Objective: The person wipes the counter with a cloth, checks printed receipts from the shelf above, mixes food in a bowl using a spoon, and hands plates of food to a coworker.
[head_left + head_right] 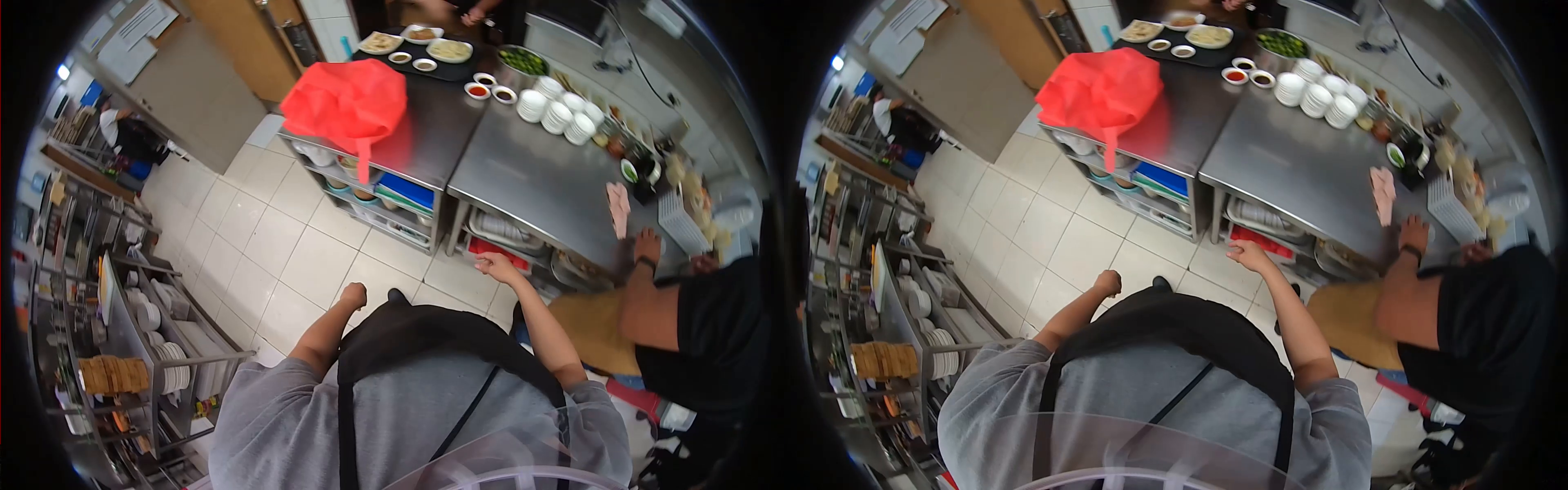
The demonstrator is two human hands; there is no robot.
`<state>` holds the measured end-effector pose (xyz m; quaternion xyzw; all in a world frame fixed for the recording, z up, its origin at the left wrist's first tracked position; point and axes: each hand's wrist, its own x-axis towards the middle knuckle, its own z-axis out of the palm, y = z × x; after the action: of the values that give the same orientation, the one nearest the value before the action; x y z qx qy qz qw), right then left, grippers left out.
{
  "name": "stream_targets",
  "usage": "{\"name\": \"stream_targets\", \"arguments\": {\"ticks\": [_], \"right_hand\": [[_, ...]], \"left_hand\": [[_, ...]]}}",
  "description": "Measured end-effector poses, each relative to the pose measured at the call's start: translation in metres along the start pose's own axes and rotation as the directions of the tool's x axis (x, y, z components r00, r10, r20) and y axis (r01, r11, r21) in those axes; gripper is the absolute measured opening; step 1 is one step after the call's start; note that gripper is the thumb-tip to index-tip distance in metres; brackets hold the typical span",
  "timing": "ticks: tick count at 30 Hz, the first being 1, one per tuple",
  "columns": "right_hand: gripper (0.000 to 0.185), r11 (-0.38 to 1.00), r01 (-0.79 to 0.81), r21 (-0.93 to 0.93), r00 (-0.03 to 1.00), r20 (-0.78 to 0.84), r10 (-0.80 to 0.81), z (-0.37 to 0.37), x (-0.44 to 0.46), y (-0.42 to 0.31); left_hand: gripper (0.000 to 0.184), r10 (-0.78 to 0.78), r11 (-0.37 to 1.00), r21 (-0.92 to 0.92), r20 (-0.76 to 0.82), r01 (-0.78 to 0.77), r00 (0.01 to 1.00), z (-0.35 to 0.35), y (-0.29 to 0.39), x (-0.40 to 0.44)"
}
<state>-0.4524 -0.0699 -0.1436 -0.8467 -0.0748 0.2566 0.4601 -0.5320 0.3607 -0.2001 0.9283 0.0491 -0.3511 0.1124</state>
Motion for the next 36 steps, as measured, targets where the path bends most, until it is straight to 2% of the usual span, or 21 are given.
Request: {"name": "stream_targets", "arguments": {"ticks": [2,5,6,7,8,9,10,11,12,13,14,16,17,18,20,22,25,27,32,36], "right_hand": [[0.037,0.998,0.058,0.037,0.998,0.022,-0.058,0.004,0.027,-0.022],[0.037,0.998,0.06,0.03,0.995,0.082,-0.062,0.01,0.064,-0.074],[0.037,0.998,0.061,0.032,0.994,0.089,-0.064,0.012,0.072,-0.096],[0.037,0.99,0.116,0.082,0.991,0.059,-0.121,0.016,0.079,-0.113],[0.035,0.989,0.14,0.056,0.986,0.081,-0.144,0.019,0.093,-0.122],[0.035,0.987,0.154,0.043,0.985,0.077,-0.157,0.023,0.105,-0.129],[0.035,0.985,0.167,0.034,0.983,0.071,-0.169,0.026,0.115,-0.14],[0.035,0.985,0.165,0.049,0.983,0.075,-0.168,0.027,0.121,-0.156],[0.035,0.98,0.195,0.041,0.978,0.064,-0.198,0.03,0.13,-0.165],[0.034,0.978,0.202,0.055,0.977,0.059,-0.205,0.032,0.141,-0.17],[0.034,0.976,0.207,0.071,0.976,0.058,-0.211,0.035,0.151,-0.175],[0.03,0.975,0.197,0.107,0.975,0.08,-0.206,0.036,0.164,-0.191],[0.029,0.972,0.197,0.125,0.974,0.086,-0.209,0.036,0.171,-0.202],[0.029,0.966,0.227,0.124,0.967,0.087,-0.239,0.036,0.182,-0.209],[0.029,0.952,0.282,0.117,0.954,0.066,-0.291,0.034,0.203,-0.214],[0.028,0.936,0.307,0.17,0.949,0.015,-0.315,0.031,0.221,-0.223],[0.026,0.928,0.305,0.212,0.95,0.0,-0.312,0.014,0.231,-0.24],[0.026,0.916,0.32,0.242,0.945,-0.015,-0.326,-0.006,0.231,-0.26],[0.023,0.864,0.454,0.218,0.885,-0.224,-0.408,-0.097,0.221,-0.31],[0.021,0.768,0.625,0.144,0.698,-0.543,-0.466,-0.2,0.201,-0.338]], "left_hand": [[0.016,-0.079,0.991,-0.11,0.0,0.078,0.997,-0.012,-0.01,0.001],[0.018,0.131,0.98,0.178,-0.254,-0.086,0.958,-0.003,-0.051,0.026],[0.02,0.076,0.974,0.219,-0.071,-0.058,0.995,-0.013,-0.061,0.034],[0.02,-0.116,0.988,-0.083,0.162,0.131,0.98,-0.032,-0.063,0.031],[0.02,-0.134,0.988,-0.043,0.214,0.146,0.968,-0.032,-0.076,0.043],[0.022,-0.174,0.98,-0.061,0.208,0.191,0.963,-0.03,-0.09,0.053],[0.023,-0.159,0.984,-0.045,0.183,0.169,0.97,-0.033,-0.102,0.062],[0.023,-0.074,0.997,-0.007,0.077,0.075,0.994,-0.031,-0.115,0.067],[0.022,0.031,0.98,0.199,-0.017,-0.027,0.999,-0.024,-0.13,0.078],[0.02,-0.051,0.995,0.093,0.063,0.045,0.997,-0.021,-0.14,0.089],[0.012,-0.224,0.934,-0.232,0.213,0.272,0.951,-0.034,-0.137,0.079],[0.012,-0.253,0.847,-0.418,0.227,0.329,0.94,-0.041,-0.14,0.062],[0.014,-0.13,0.956,-0.247,0.118,0.156,0.984,-0.039,-0.145,0.056],[0.017,0.022,0.999,-0.045,0.031,-0.02,0.999,-0.029,-0.153,0.055],[0.023,-0.007,1.0,-0.023,-0.123,0.004,0.992,-0.006,-0.165,0.053],[0.026,-0.073,0.992,-0.115,-0.167,0.054,0.983,0.017,-0.181,0.052],[0.025,-0.167,0.943,-0.305,-0.082,0.135,0.983,0.033,-0.196,0.03],[0.024,-0.209,0.918,-0.349,-0.028,0.186,0.978,0.038,-0.202,0.021],[0.023,-0.26,0.888,-0.387,0.025,0.249,0.965,0.027,-0.206,0.028],[0.022,-0.242,0.885,-0.409,0.007,0.224,0.97,0.004,-0.199,0.045]]}}
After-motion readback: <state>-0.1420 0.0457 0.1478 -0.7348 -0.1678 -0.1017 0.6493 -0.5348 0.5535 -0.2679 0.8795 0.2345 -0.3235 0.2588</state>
